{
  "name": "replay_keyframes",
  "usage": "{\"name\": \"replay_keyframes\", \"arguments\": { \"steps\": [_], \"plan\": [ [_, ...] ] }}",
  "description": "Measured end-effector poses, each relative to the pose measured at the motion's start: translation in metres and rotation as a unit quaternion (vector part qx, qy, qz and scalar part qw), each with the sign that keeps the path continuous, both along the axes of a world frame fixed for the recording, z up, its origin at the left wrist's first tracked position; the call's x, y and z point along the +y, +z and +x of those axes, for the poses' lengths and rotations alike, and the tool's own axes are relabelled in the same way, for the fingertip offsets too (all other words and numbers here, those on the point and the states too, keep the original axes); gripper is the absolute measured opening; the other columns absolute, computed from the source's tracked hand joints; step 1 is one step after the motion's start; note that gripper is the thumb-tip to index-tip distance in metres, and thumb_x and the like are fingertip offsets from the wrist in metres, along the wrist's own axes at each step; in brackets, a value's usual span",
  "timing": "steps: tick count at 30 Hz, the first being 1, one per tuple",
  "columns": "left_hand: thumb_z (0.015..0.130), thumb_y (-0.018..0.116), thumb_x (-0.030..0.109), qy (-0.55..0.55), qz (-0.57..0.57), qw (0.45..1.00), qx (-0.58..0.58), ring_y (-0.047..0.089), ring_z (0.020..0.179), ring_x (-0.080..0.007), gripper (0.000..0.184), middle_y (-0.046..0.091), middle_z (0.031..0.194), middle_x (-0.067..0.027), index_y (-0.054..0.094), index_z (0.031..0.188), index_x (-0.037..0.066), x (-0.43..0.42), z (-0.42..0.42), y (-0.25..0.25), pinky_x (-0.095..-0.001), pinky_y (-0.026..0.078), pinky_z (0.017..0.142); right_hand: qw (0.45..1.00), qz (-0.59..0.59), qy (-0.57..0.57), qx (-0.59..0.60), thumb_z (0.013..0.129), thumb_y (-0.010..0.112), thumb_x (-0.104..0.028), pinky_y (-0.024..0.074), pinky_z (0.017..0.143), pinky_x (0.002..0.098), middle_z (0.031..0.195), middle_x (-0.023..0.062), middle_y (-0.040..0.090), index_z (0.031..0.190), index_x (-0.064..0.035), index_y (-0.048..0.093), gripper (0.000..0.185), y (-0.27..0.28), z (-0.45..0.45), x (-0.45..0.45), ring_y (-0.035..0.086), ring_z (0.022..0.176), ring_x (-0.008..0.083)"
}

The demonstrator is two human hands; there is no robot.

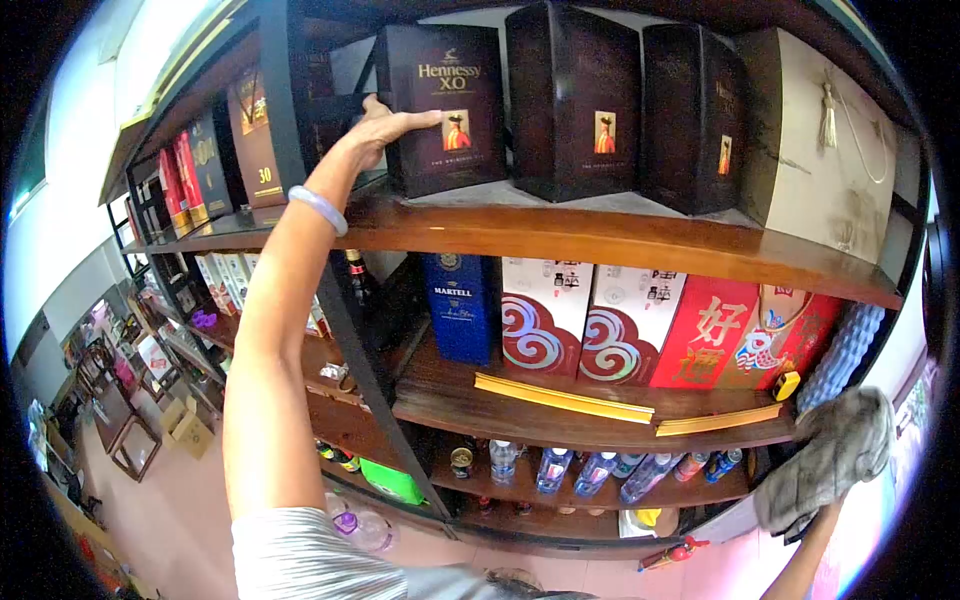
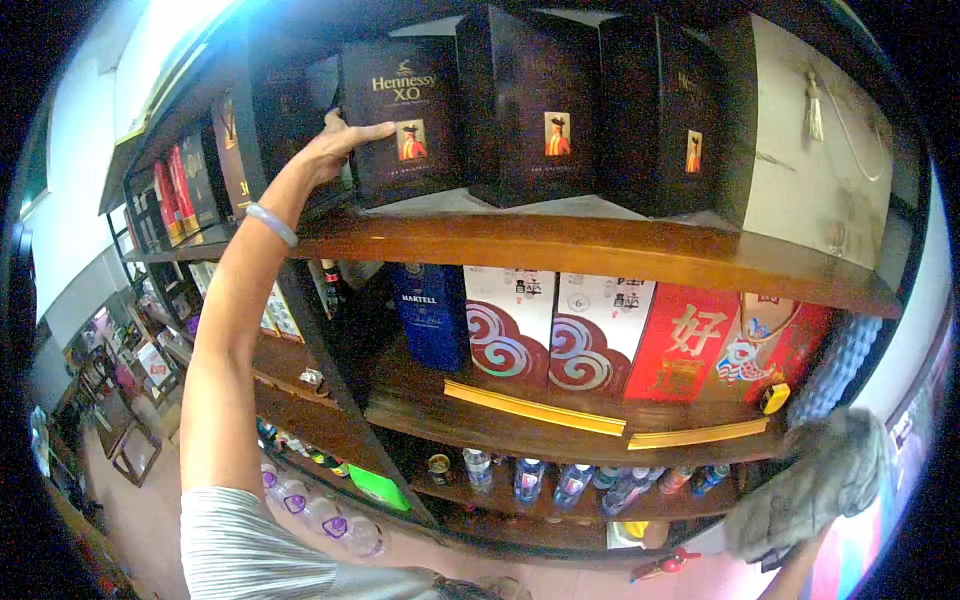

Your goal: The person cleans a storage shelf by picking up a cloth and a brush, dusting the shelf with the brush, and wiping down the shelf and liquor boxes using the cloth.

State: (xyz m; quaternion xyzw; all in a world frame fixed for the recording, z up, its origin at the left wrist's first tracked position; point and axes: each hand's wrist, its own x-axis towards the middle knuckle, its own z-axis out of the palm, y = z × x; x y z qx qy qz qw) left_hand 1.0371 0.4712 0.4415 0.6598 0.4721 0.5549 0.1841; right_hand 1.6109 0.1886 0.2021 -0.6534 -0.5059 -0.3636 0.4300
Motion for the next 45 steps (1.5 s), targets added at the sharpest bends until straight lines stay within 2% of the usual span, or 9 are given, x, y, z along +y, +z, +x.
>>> {"name": "replay_keyframes", "arguments": {
  "steps": [6,7,14,18,28,32,37,40,45],
  "plan": [
    [0.054,0.085,0.030,-0.071,-0.057,0.996,-0.013,0.057,0.106,-0.0357,0.115,0.048,0.119,-0.0337,0.015,0.127,-0.025,-0.022,0.014,0.009,-0.0397,0.047,0.094,0.972,-0.154,-0.041,0.172,0.089,0.055,-0.016,0.0514,0.072,0.0303,0.093,0.0061,0.060,0.113,-0.0032,0.056,0.027,-0.111,0.016,-0.062,0.059,0.081,0.0166],
    [0.055,0.083,0.033,0.023,0.004,1.000,-0.021,0.061,0.099,-0.0341,0.104,0.053,0.113,-0.0318,0.028,0.120,-0.026,0.001,0.010,0.003,-0.0362,0.050,0.090,0.967,-0.167,-0.045,0.189,0.089,0.055,-0.016,0.0514,0.072,0.0302,0.093,0.0061,0.060,0.113,-0.0032,0.056,0.027,-0.120,0.018,-0.072,0.059,0.081,0.0166],
    [0.050,0.083,0.042,0.093,0.050,0.994,0.003,0.062,0.095,-0.0323,0.109,0.057,0.106,-0.0306,0.031,0.116,-0.028,0.005,0.011,0.000,-0.0326,0.051,0.084,0.926,-0.230,-0.075,0.290,0.088,0.056,-0.016,0.0512,0.073,0.0300,0.095,0.0064,0.060,0.113,-0.0032,0.056,0.027,-0.171,0.011,-0.119,0.059,0.082,0.0163],
    [0.062,0.079,0.022,0.118,0.127,0.983,-0.061,0.064,0.064,-0.0220,0.040,0.067,0.081,-0.0169,0.066,0.082,-0.010,-0.006,0.023,-0.004,-0.0303,0.053,0.064,0.917,-0.235,-0.077,0.314,0.088,0.057,-0.015,0.0510,0.073,0.0298,0.096,0.0066,0.059,0.113,-0.0033,0.056,0.027,-0.182,0.011,-0.133,0.058,0.083,0.0162],
    [0.063,0.079,0.013,-0.095,0.199,0.947,-0.232,0.065,0.076,-0.0254,0.045,0.065,0.091,-0.0194,0.061,0.095,-0.013,-0.073,0.016,0.000,-0.0322,0.054,0.072,0.917,-0.210,0.023,0.339,0.087,0.060,-0.014,0.0507,0.073,0.0294,0.098,0.0071,0.058,0.112,-0.0033,0.056,0.028,-0.176,-0.011,-0.109,0.058,0.085,0.0159],
    [0.069,0.074,0.013,-0.149,0.174,0.930,-0.289,0.062,0.089,-0.0242,0.035,0.065,0.099,-0.0128,0.066,0.099,-0.003,-0.112,0.015,-0.010,-0.0358,0.047,0.088,0.898,-0.174,0.130,0.382,0.088,0.057,-0.014,0.0518,0.076,0.0310,0.101,0.0084,0.059,0.114,-0.0024,0.055,0.028,-0.168,-0.024,-0.076,0.059,0.087,0.0175],
    [0.085,0.053,0.017,-0.074,0.169,0.927,-0.326,0.052,0.113,-0.0378,0.039,0.054,0.125,-0.0207,0.056,0.116,-0.005,-0.161,-0.007,-0.029,-0.0500,0.043,0.098,0.729,-0.036,0.341,0.593,0.090,0.055,-0.013,0.0531,0.079,0.0330,0.105,0.0100,0.060,0.117,-0.0011,0.053,0.030,-0.151,-0.046,-0.049,0.061,0.089,0.0195],
    [0.078,0.062,0.017,0.012,0.287,0.952,-0.101,0.054,0.110,-0.0372,0.047,0.055,0.121,-0.0223,0.054,0.119,-0.005,-0.198,0.004,-0.091,-0.0496,0.047,0.092,0.599,0.074,0.438,0.666,0.091,0.053,-0.013,0.0539,0.082,0.0342,0.107,0.0110,0.061,0.119,-0.0004,0.052,0.030,-0.144,-0.063,-0.059,0.062,0.091,0.0207],
    [0.075,0.064,0.013,-0.137,0.108,0.978,-0.119,0.056,0.105,-0.0356,0.048,0.056,0.117,-0.0215,0.054,0.117,-0.006,-0.211,0.003,-0.201,-0.0475,0.049,0.090,0.512,0.103,0.511,0.683,0.093,0.049,-0.015,0.0558,0.080,0.0369,0.110,0.0141,0.062,0.120,0.0001,0.052,0.030,-0.136,-0.061,-0.073,0.064,0.092,0.0224]
  ]
}}
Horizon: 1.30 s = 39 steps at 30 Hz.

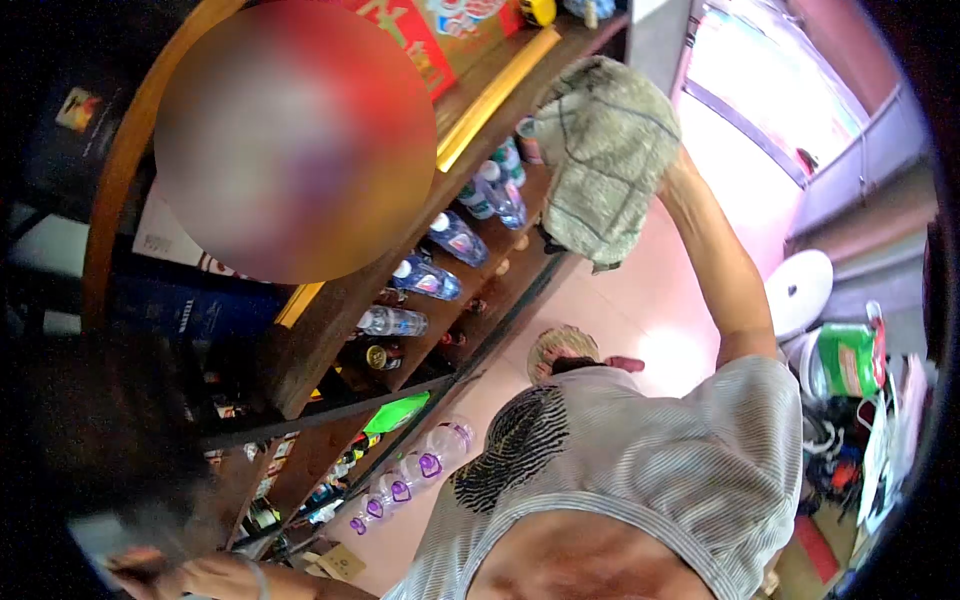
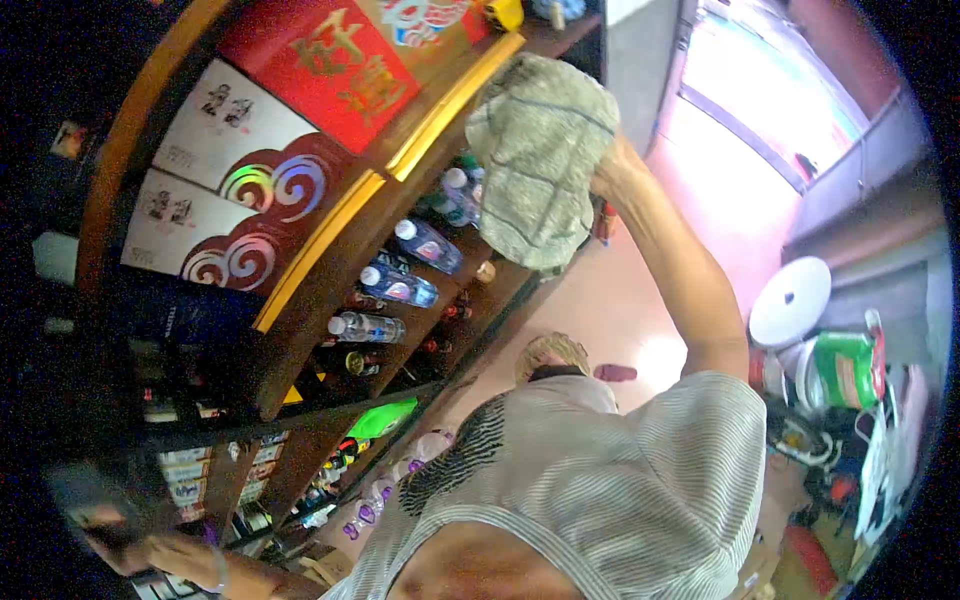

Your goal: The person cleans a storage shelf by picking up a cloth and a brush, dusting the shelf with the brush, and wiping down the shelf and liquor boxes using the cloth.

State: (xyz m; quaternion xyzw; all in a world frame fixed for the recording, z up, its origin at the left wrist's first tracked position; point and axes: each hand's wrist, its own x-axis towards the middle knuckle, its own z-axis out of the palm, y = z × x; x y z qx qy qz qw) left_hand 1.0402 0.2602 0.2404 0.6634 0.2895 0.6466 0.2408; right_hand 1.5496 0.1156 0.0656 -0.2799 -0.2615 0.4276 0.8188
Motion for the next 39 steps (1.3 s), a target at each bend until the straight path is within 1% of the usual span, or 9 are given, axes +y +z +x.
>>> {"name": "replay_keyframes", "arguments": {
  "steps": [4,6,9,14,17,25,33,37,39],
  "plan": [
    [0.072,0.066,0.010,-0.136,-0.170,0.976,-0.011,0.058,0.101,-0.0343,0.048,0.058,0.113,-0.0209,0.054,0.115,-0.008,-0.007,0.005,-0.055,-0.0458,0.050,0.088,0.982,-0.177,-0.069,-0.003,0.091,0.052,-0.013,0.0539,0.083,0.0375,0.110,0.0158,0.062,0.120,0.0009,0.052,0.032,-0.004,-0.012,-0.021,0.064,0.092,0.0250],
    [0.071,0.067,0.008,-0.190,-0.234,0.953,-0.017,0.059,0.100,-0.0337,0.049,0.058,0.111,-0.0206,0.054,0.114,-0.008,-0.004,0.013,-0.073,-0.0449,0.050,0.087,0.837,-0.338,-0.083,-0.422,0.089,0.054,-0.019,0.0512,0.087,0.0374,0.109,0.0140,0.062,0.120,-0.0016,0.054,0.035,-0.052,-0.011,-0.039,0.063,0.094,0.0262],
    [0.069,0.069,0.006,-0.261,-0.300,0.917,-0.017,0.060,0.097,-0.0327,0.049,0.060,0.109,-0.0201,0.054,0.113,-0.010,0.003,0.029,-0.092,-0.0436,0.051,0.085,0.619,-0.598,0.152,-0.486,0.086,0.056,-0.026,0.0449,0.093,0.0381,0.101,0.0110,0.065,0.115,-0.0053,0.058,0.035,-0.074,-0.006,-0.045,0.061,0.094,0.0275],
    [0.066,0.071,0.002,-0.319,-0.373,0.872,-0.003,0.062,0.092,-0.0312,0.051,0.061,0.104,-0.0193,0.054,0.111,-0.011,0.012,0.059,-0.117,-0.0415,0.052,0.083,0.791,-0.560,0.054,-0.241,0.089,0.053,-0.030,0.0559,0.061,0.0348,0.091,0.0179,0.065,0.104,0.0090,0.059,0.042,-0.054,-0.006,-0.067,0.066,0.072,0.0243],
    [0.061,0.074,-0.003,-0.276,-0.351,0.891,0.077,0.061,0.095,-0.0281,0.056,0.061,0.104,-0.0178,0.053,0.112,-0.010,0.012,0.085,-0.134,-0.0388,0.050,0.085,0.861,-0.501,0.020,-0.085,0.090,0.056,-0.036,0.0564,0.063,0.0358,0.095,0.0180,0.066,0.107,0.0079,0.059,0.047,-0.054,0.001,-0.078,0.067,0.077,0.0246],
    [0.059,0.080,0.004,-0.341,-0.308,0.887,0.053,0.055,0.101,-0.0231,0.083,0.052,0.113,-0.0160,0.033,0.127,-0.006,-0.005,0.181,-0.131,-0.0338,0.046,0.089,0.925,-0.218,-0.132,-0.282,0.078,0.065,-0.018,0.0472,0.084,0.0302,0.097,0.0144,0.064,0.111,0.0078,0.056,0.043,0.037,-0.071,-0.082,0.061,0.087,0.0199],
    [0.058,0.083,0.008,-0.372,-0.355,0.858,-0.015,0.053,0.103,-0.0267,0.090,0.049,0.115,-0.0201,0.028,0.127,-0.008,-0.009,0.205,-0.123,-0.0351,0.044,0.092,0.695,0.043,-0.142,-0.704,0.078,0.063,-0.029,0.0439,0.088,0.0345,0.111,0.0169,0.058,0.120,0.0048,0.050,0.056,0.125,-0.167,-0.045,0.056,0.101,0.0238],
    [0.053,0.087,0.030,-0.261,-0.134,0.949,0.117,0.039,0.119,-0.0295,0.111,0.037,0.126,-0.0208,0.019,0.133,-0.008,-0.016,0.194,-0.170,-0.0393,0.029,0.104,0.708,0.031,-0.200,-0.676,0.078,0.061,-0.036,0.0426,0.090,0.0363,0.113,0.0185,0.056,0.120,0.0049,0.049,0.060,0.069,-0.182,-0.006,0.054,0.103,0.0263],
    [0.053,0.086,0.027,-0.369,-0.225,0.901,0.041,0.036,0.121,-0.0297,0.115,0.034,0.127,-0.0226,0.013,0.134,-0.008,-0.013,0.191,-0.165,-0.0404,0.026,0.105,0.747,0.020,-0.247,-0.617,0.078,0.060,-0.039,0.0420,0.090,0.0372,0.114,0.0193,0.055,0.121,0.0049,0.049,0.062,0.047,-0.183,-0.002,0.053,0.105,0.0275]
  ]
}}
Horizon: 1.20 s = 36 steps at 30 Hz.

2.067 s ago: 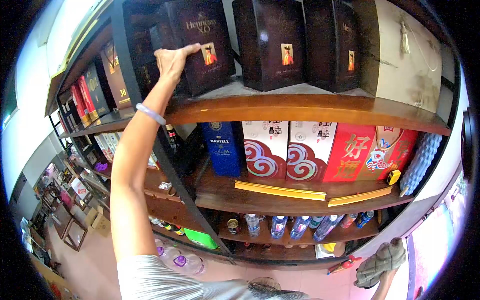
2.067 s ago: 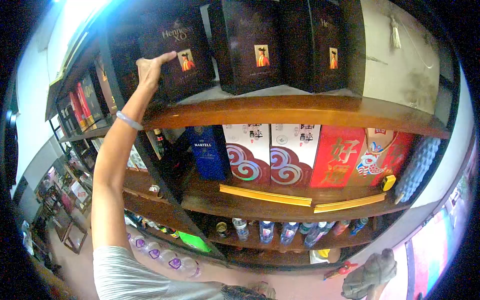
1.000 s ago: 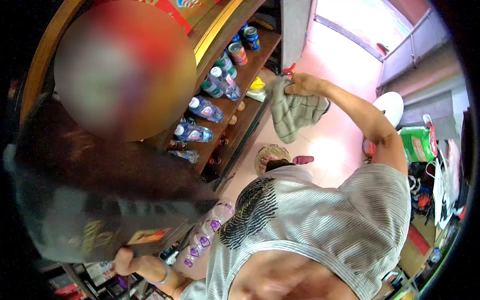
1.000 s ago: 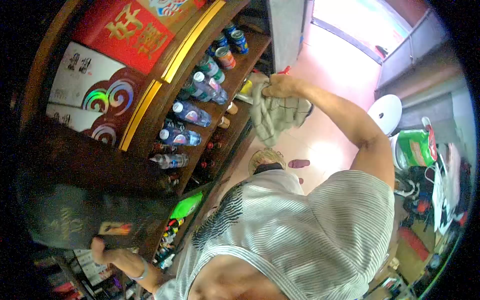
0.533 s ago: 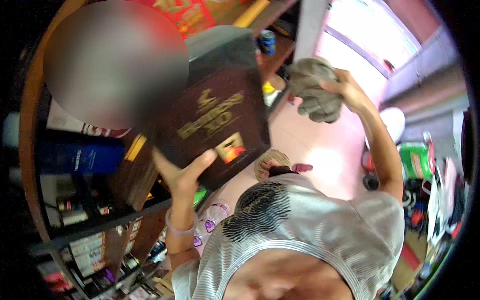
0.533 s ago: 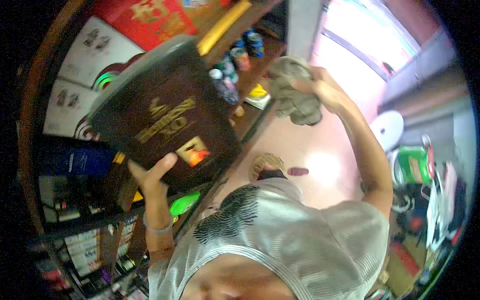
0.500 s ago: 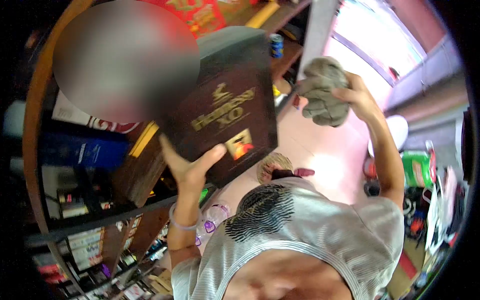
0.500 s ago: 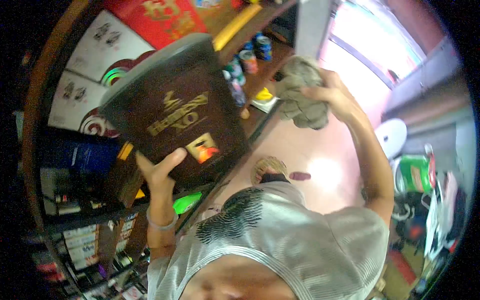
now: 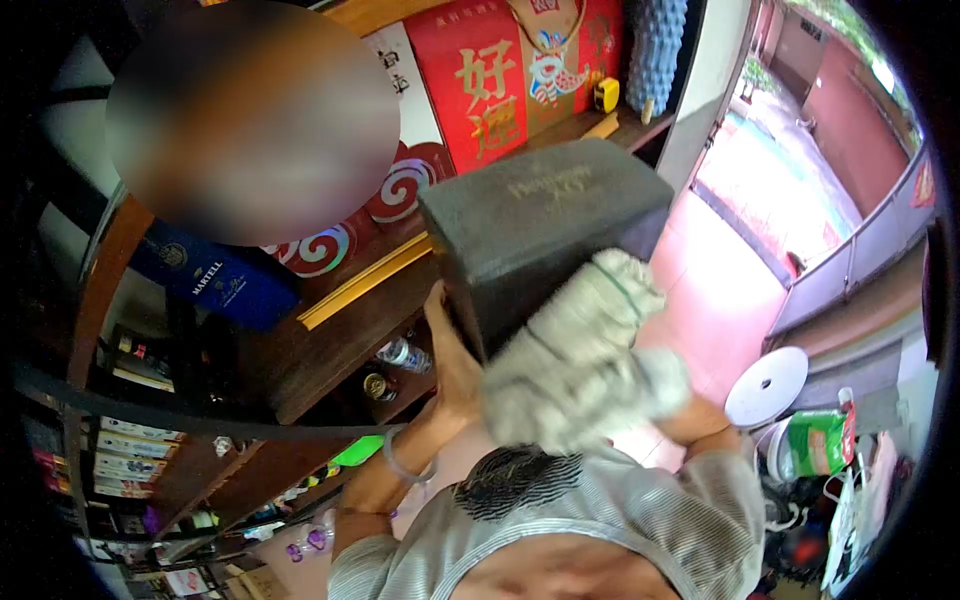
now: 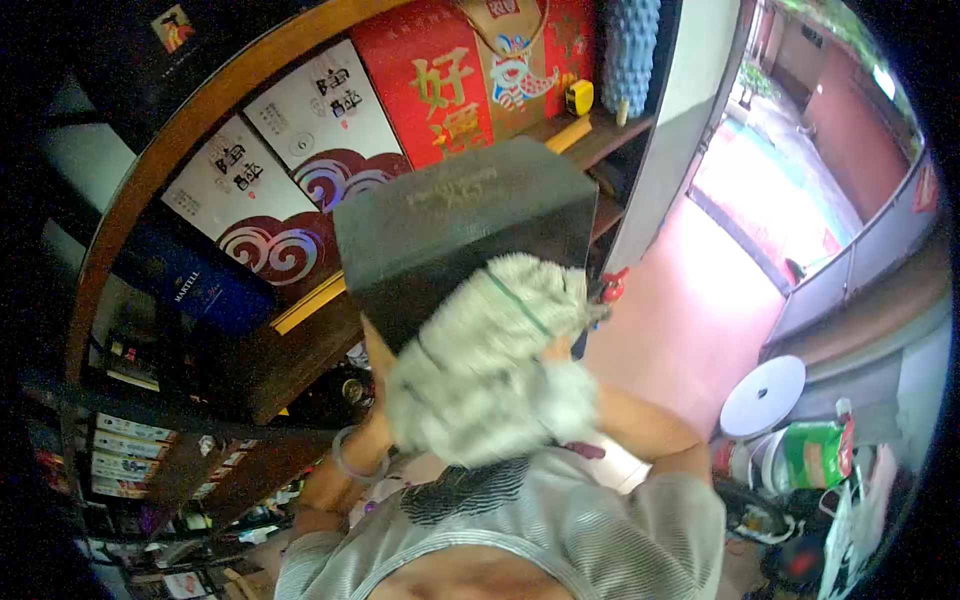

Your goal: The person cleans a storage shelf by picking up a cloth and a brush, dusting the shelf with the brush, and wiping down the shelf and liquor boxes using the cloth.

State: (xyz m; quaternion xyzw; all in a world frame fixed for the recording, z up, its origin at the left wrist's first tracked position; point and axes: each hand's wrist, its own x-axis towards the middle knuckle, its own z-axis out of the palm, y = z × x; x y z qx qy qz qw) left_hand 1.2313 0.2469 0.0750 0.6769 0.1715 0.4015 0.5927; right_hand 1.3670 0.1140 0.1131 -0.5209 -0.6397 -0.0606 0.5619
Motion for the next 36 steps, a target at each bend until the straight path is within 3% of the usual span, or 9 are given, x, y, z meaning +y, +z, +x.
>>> {"name": "replay_keyframes", "arguments": {
  "steps": [1,5,9,16,18,25,28,33,36],
  "plan": [
    [0.053,0.086,0.025,-0.040,-0.066,0.997,-0.025,0.034,0.122,-0.0298,0.116,0.032,0.127,-0.0234,0.010,0.134,-0.008,0.001,-0.002,0.003,-0.0409,0.024,0.105,0.999,0.017,-0.014,0.042,0.078,0.060,-0.040,0.0417,0.090,0.0377,0.114,0.0197,0.055,0.121,0.0049,0.048,0.063,-0.003,0.002,0.001,0.053,0.105,0.0281],
    [0.058,0.083,0.018,0.015,0.244,0.969,0.043,0.040,0.111,-0.0318,0.106,0.035,0.118,-0.0240,0.011,0.132,-0.008,-0.007,-0.021,0.010,-0.0444,0.032,0.096,0.976,0.090,-0.021,0.196,0.079,0.057,-0.047,0.0404,0.092,0.0395,0.116,0.0212,0.053,0.121,0.0050,0.047,0.068,0.005,0.029,-0.003,0.051,0.108,0.0306],
    [0.058,0.082,0.014,0.036,0.203,0.977,0.062,0.045,0.114,-0.0293,0.105,0.039,0.124,-0.0198,0.013,0.135,-0.005,-0.020,-0.036,-0.007,-0.0412,0.033,0.100,0.957,0.110,0.024,0.269,0.079,0.055,-0.054,0.0391,0.093,0.0413,0.118,0.0228,0.051,0.121,0.0050,0.046,0.073,0.029,0.060,-0.001,0.049,0.111,0.0331],
    [0.058,0.084,0.026,0.037,0.293,0.936,0.192,0.034,0.122,-0.0325,0.112,0.032,0.127,-0.0244,0.011,0.135,-0.009,-0.011,-0.053,-0.005,-0.0432,0.026,0.105,0.972,-0.187,0.115,-0.081,0.080,0.051,-0.065,0.0369,0.095,0.0445,0.122,0.0256,0.047,0.121,0.0052,0.045,0.082,0.042,0.066,-0.003,0.046,0.115,0.0374],
    [0.057,0.083,0.025,0.024,0.321,0.933,0.160,0.037,0.110,-0.0393,0.107,0.033,0.120,-0.0281,0.015,0.132,-0.010,-0.002,-0.050,-0.014,-0.0497,0.029,0.097,0.940,-0.286,0.084,-0.168,0.082,0.049,-0.063,0.0380,0.085,0.0452,0.099,0.0237,0.051,0.108,0.0057,0.048,0.074,0.040,0.064,-0.001,0.050,0.095,0.0370],
    [0.058,0.081,0.026,-0.008,0.346,0.925,0.155,0.037,0.109,-0.0436,0.109,0.033,0.119,-0.0310,0.011,0.133,-0.011,0.013,-0.046,-0.005,-0.0521,0.030,0.095,0.928,-0.117,0.111,-0.335,0.085,0.053,-0.051,0.0335,0.085,0.0501,0.093,0.0210,0.049,0.103,0.0028,0.049,0.057,0.075,0.026,0.028,0.046,0.090,0.0389],
    [0.065,0.076,0.021,-0.105,0.420,0.882,0.185,0.038,0.122,-0.0366,0.081,0.041,0.130,-0.0251,0.037,0.131,-0.004,0.023,-0.066,-0.040,-0.0500,0.027,0.103,0.901,-0.116,0.130,-0.398,0.083,0.057,-0.046,0.0309,0.093,0.0537,0.106,0.0229,0.048,0.108,0.0027,0.050,0.055,0.082,0.007,0.026,0.045,0.102,0.0426],
    [0.069,0.075,0.018,-0.073,0.481,0.868,0.094,0.050,0.115,-0.0314,0.065,0.052,0.125,-0.0187,0.049,0.125,0.001,0.010,-0.064,-0.043,-0.0444,0.035,0.100,0.938,-0.016,0.183,-0.295,0.081,0.060,-0.032,0.0362,0.083,0.0466,0.088,0.0152,0.053,0.095,-0.0026,0.057,0.032,0.073,0.009,0.039,0.050,0.098,0.0354],
    [0.062,0.079,0.018,-0.084,0.136,0.974,0.158,0.056,0.103,-0.0323,0.068,0.057,0.115,-0.0185,0.050,0.120,-0.003,-0.012,-0.057,-0.012,-0.0409,0.039,0.095,0.951,-0.024,0.197,-0.238,0.084,0.059,-0.033,0.0378,0.083,0.0455,0.096,0.0177,0.053,0.104,0.0010,0.057,0.040,0.058,0.028,0.040,0.048,0.106,0.0364]
  ]
}}
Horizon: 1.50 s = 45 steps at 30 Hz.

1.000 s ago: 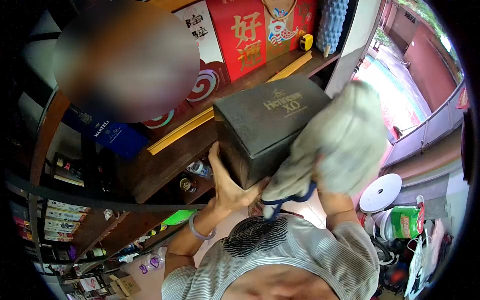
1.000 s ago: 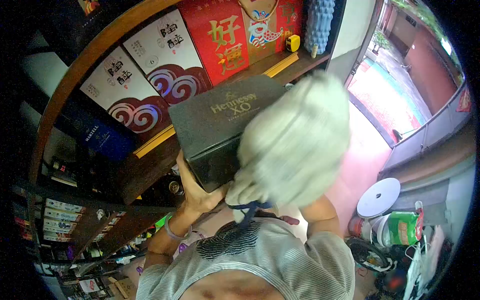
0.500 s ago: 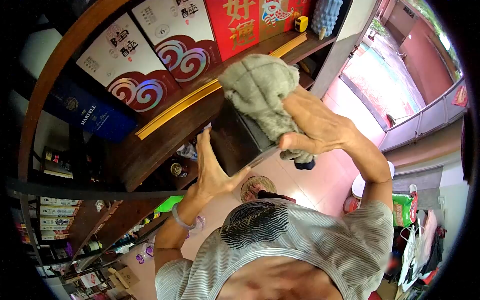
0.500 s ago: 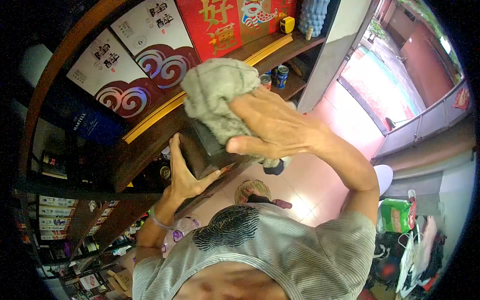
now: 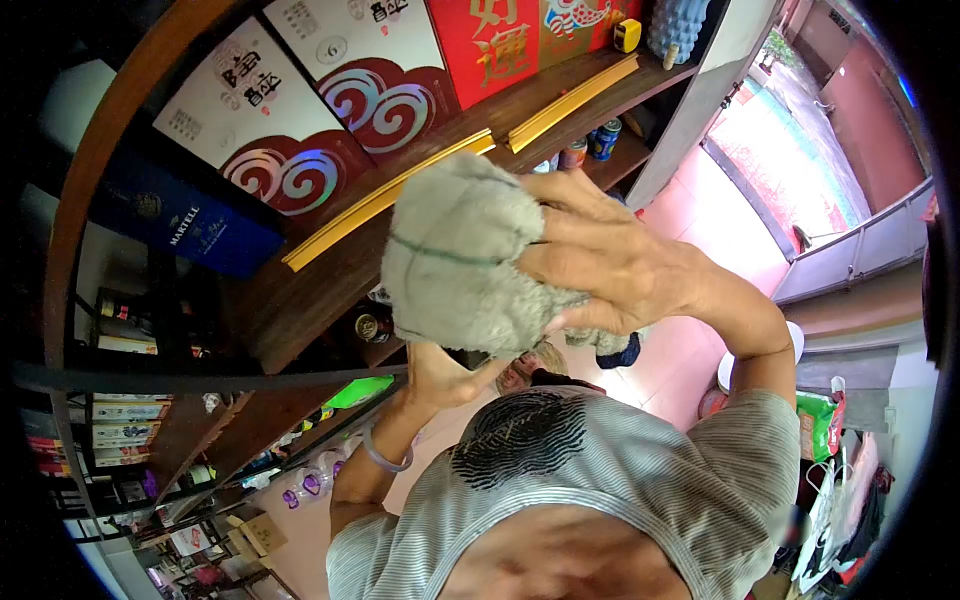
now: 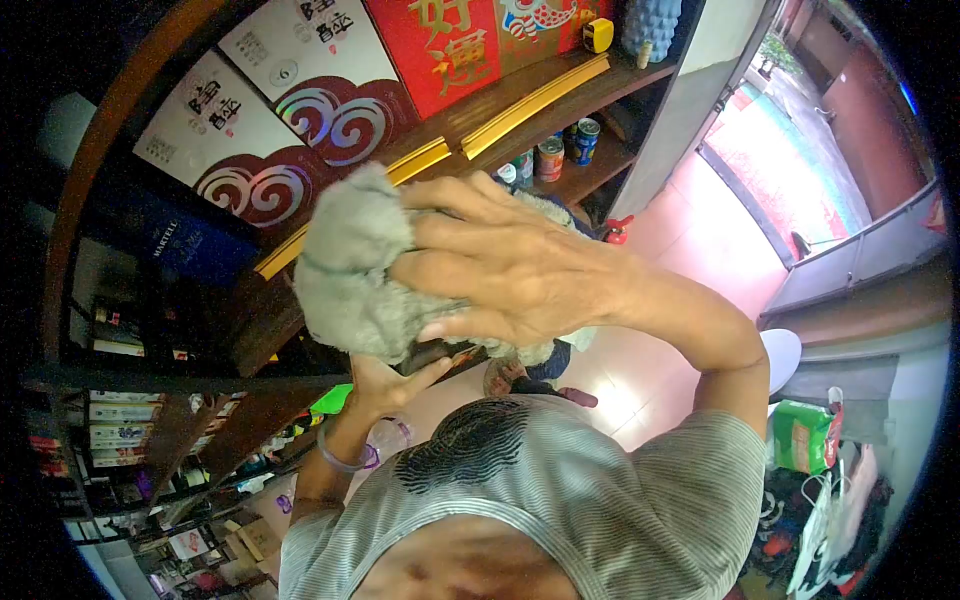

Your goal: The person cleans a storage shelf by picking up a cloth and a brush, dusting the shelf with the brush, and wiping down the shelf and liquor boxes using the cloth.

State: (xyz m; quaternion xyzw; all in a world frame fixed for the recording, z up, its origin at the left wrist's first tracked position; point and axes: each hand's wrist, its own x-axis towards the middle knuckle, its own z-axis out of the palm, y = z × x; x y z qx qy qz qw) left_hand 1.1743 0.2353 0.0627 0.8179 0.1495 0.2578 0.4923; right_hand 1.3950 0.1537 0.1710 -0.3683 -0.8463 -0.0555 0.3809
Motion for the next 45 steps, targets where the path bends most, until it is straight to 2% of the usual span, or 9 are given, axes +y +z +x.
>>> {"name": "replay_keyframes", "arguments": {
  "steps": [14,18,22,26,29,36,39,44,45],
  "plan": [
    [0.058,0.083,0.015,0.113,0.150,0.979,0.077,0.040,0.116,-0.0290,0.107,0.034,0.126,-0.0189,0.013,0.137,-0.001,0.003,-0.012,-0.009,-0.0415,0.035,0.099,0.971,-0.103,-0.190,0.105,0.087,0.062,-0.022,0.0436,0.069,0.0424,0.084,0.0158,0.052,0.095,0.0081,0.054,0.032,-0.086,0.067,-0.020,0.049,0.080,0.0313],
    [0.058,0.082,0.015,0.137,0.013,0.990,0.018,0.037,0.118,-0.0303,0.106,0.031,0.128,-0.0212,0.013,0.136,-0.004,0.007,-0.024,-0.009,-0.0412,0.031,0.101,0.936,-0.224,-0.265,0.054,0.090,0.058,-0.026,0.0426,0.065,0.0400,0.077,0.0155,0.043,0.089,0.0051,0.051,0.032,-0.137,0.098,-0.044,0.049,0.076,0.0305],
    [0.058,0.082,0.015,0.134,-0.026,0.991,-0.011,0.036,0.120,-0.0289,0.108,0.031,0.128,-0.0202,0.011,0.137,-0.004,0.010,-0.027,0.010,-0.0398,0.031,0.101,0.830,-0.280,-0.356,0.324,0.092,0.054,-0.026,0.0475,0.070,0.0335,0.084,0.0107,0.061,0.101,0.0029,0.056,0.030,-0.119,0.111,-0.054,0.058,0.076,0.0202],
    [0.056,0.084,0.020,0.144,0.049,0.988,0.036,0.037,0.120,-0.0305,0.107,0.034,0.126,-0.0207,0.016,0.135,-0.005,0.007,-0.021,0.010,-0.0410,0.030,0.102,0.894,-0.191,-0.256,0.315,0.091,0.053,-0.033,0.0490,0.072,0.0363,0.084,0.0130,0.064,0.098,0.0056,0.060,0.040,-0.019,0.085,-0.069,0.061,0.078,0.0227],
    [0.054,0.085,0.025,0.142,0.142,0.978,0.050,0.037,0.119,-0.0336,0.106,0.035,0.125,-0.0222,0.021,0.134,-0.006,0.002,-0.006,0.004,-0.0428,0.029,0.102,0.987,-0.075,-0.125,0.063,0.082,0.063,-0.037,0.0446,0.080,0.0423,0.097,0.0225,0.057,0.088,0.0061,0.058,0.043,0.022,0.061,-0.050,0.057,0.090,0.0350],
    [0.054,0.086,0.033,0.157,0.116,0.979,0.065,0.033,0.124,-0.0380,0.114,0.030,0.132,-0.0249,0.017,0.136,-0.006,-0.010,0.002,0.007,-0.0458,0.026,0.105,0.989,-0.095,-0.082,0.073,0.074,0.067,-0.040,0.0422,0.086,0.0517,0.107,0.0300,0.053,0.087,0.0078,0.057,0.051,-0.009,0.030,-0.010,0.055,0.095,0.0460],
    [0.055,0.085,0.031,0.189,0.094,0.974,0.085,0.031,0.124,-0.0391,0.115,0.028,0.131,-0.0263,0.014,0.137,-0.006,-0.011,-0.014,0.014,-0.0475,0.025,0.105,0.973,-0.072,-0.191,0.106,0.079,0.060,-0.036,0.0423,0.090,0.0424,0.111,0.0312,0.055,0.097,0.0138,0.057,0.053,-0.052,0.054,-0.021,0.056,0.100,0.0393],
    [0.055,0.084,0.034,0.182,0.006,0.982,0.046,0.031,0.125,-0.0369,0.116,0.026,0.132,-0.0272,0.012,0.137,-0.007,-0.005,-0.022,0.020,-0.0427,0.024,0.107,0.814,-0.179,-0.278,0.477,0.094,0.044,-0.034,0.0396,0.096,0.0376,0.117,0.0188,0.057,0.121,0.0067,0.053,0.050,-0.104,0.084,-0.006,0.056,0.106,0.0267],
    [0.055,0.085,0.033,0.183,0.019,0.982,0.040,0.031,0.125,-0.0358,0.116,0.027,0.132,-0.0263,0.012,0.136,-0.007,-0.006,-0.021,0.021,-0.0419,0.024,0.107,0.709,-0.175,-0.302,0.613,0.097,0.038,-0.035,0.0393,0.098,0.0375,0.120,0.0193,0.054,0.124,0.0048,0.050,0.050,-0.105,0.082,-0.004,0.055,0.108,0.0259]
  ]
}}
